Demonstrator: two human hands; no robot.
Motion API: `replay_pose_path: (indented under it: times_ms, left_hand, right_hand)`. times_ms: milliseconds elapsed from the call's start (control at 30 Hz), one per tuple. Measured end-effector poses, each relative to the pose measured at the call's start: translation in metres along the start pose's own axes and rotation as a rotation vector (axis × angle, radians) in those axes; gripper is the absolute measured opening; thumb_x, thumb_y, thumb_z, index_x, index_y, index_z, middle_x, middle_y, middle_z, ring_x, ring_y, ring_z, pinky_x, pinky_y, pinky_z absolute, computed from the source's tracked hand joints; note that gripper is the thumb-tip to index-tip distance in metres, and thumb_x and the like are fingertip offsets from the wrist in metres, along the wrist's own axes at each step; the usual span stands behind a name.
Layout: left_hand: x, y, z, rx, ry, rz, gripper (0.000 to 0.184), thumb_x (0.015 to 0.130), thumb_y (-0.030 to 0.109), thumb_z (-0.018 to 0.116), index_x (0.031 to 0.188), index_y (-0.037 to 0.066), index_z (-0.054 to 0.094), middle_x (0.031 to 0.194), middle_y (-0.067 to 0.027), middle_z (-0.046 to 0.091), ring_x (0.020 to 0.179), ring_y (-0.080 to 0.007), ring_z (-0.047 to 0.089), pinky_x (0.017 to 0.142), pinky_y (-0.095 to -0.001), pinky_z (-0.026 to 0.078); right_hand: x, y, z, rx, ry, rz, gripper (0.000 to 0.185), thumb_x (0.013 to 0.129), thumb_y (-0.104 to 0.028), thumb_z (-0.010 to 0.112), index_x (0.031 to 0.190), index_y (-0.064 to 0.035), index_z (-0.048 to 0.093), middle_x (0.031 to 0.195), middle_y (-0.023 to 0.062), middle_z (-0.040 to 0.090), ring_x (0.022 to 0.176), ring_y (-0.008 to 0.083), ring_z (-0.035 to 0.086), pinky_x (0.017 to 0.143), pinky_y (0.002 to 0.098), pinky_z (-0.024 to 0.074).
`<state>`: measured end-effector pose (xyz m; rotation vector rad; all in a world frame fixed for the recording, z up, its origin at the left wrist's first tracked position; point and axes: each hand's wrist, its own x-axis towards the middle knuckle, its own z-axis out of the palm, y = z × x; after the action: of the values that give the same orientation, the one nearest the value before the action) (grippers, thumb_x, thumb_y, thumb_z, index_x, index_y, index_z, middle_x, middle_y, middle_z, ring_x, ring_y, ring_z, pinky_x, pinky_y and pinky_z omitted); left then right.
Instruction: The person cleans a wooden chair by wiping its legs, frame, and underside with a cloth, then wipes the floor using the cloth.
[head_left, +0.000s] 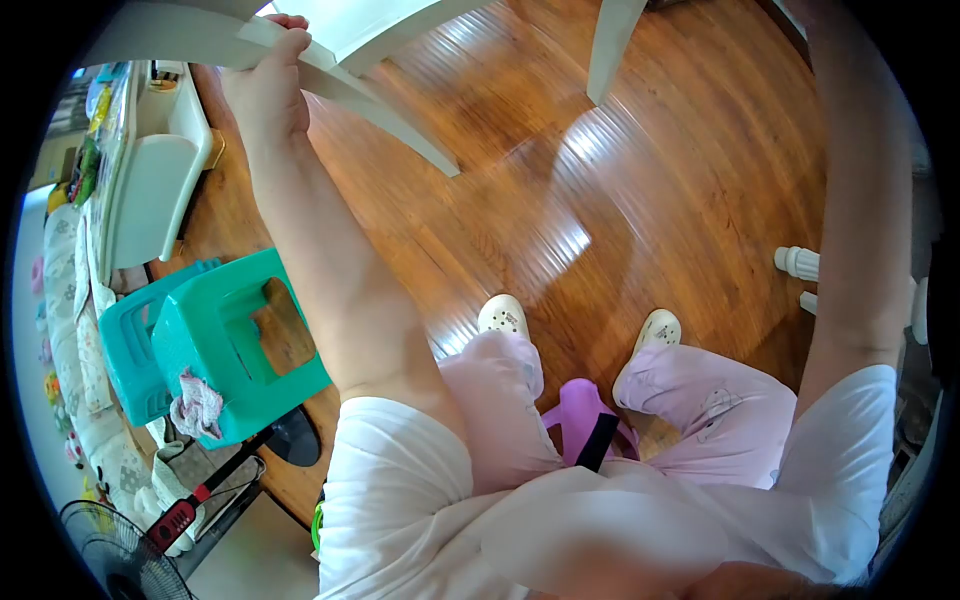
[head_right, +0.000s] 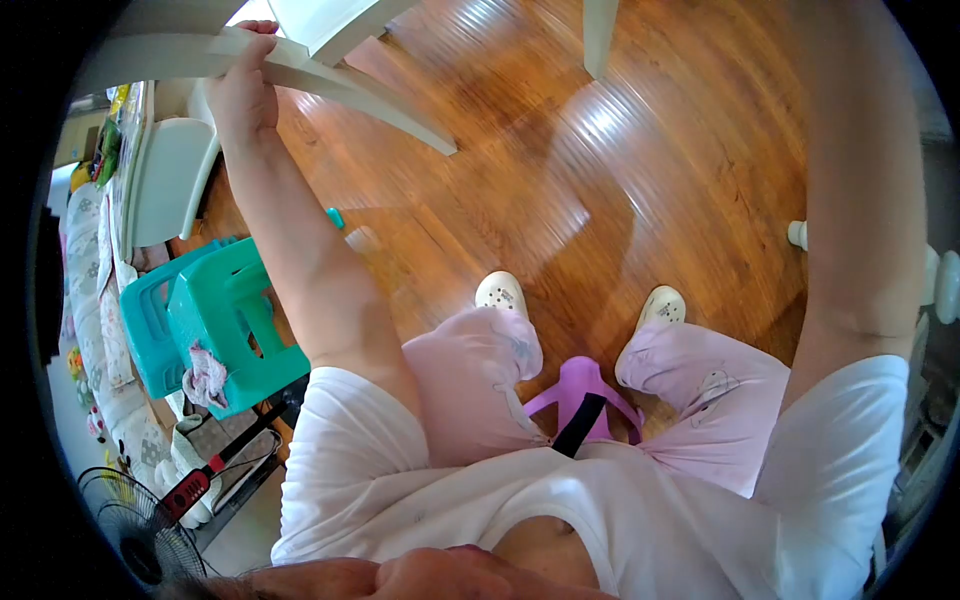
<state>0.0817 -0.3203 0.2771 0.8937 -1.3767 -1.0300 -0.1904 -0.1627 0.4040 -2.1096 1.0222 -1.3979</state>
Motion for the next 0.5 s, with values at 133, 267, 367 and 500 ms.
replay_pose_path:
  times_ms: [133,267,367,500]
  left_hand:
    - [0.007,-0.021,-0.009,-0.087,0.000,0.074,0.022,0.070,-0.007,0.060,0.091,-0.004,0.059,0.094,-0.0132,0.061,0.090,-0.0245,0.059,0.084,-0.0353,0.045]
    - [-0.001,-0.020,0.001,-0.094,0.039,0.129,0.024,0.068,-0.008,0.061,0.091,-0.003,0.058,0.092,-0.0118,0.061,0.089,-0.0233,0.060,0.084,-0.0339,0.046]
    - [0.002,-0.023,0.001,-0.104,0.004,0.214,0.027,0.069,-0.007,0.060,0.095,-0.001,0.056,0.089,-0.0098,0.061,0.088,-0.0212,0.060,0.082,-0.0318,0.047]
    - [-0.002,-0.020,0.001,-0.093,0.073,0.166,0.018,0.069,-0.008,0.058,0.086,-0.002,0.059,0.085,-0.0097,0.061,0.082,-0.0191,0.059,0.080,-0.0311,0.047]
  right_hand:
    - [-0.105,0.065,-0.004,0.000,0.164,0.523,0.040,0.085,-0.038,0.064,0.104,-0.0030,0.061,0.092,0.0066,0.064,0.079,0.0169,0.063,0.070,0.0270,0.0535]
    - [-0.226,0.128,0.022,0.533,0.545,1.223,0.034,0.084,-0.031,0.067,0.107,-0.0053,0.063,0.099,0.0068,0.065,0.090,0.0175,0.063,0.079,0.0324,0.0537]
    - [-0.340,0.188,0.040,0.897,1.084,1.361,0.024,0.084,-0.019,0.064,0.101,-0.0034,0.059,0.097,0.0112,0.064,0.089,0.0231,0.064,0.082,0.0409,0.0543]
    - [-0.374,0.237,0.067,0.733,0.970,1.429,0.025,0.082,-0.017,0.064,0.099,-0.0004,0.059,0.091,0.0107,0.065,0.084,0.0239,0.063,0.075,0.0380,0.0532]
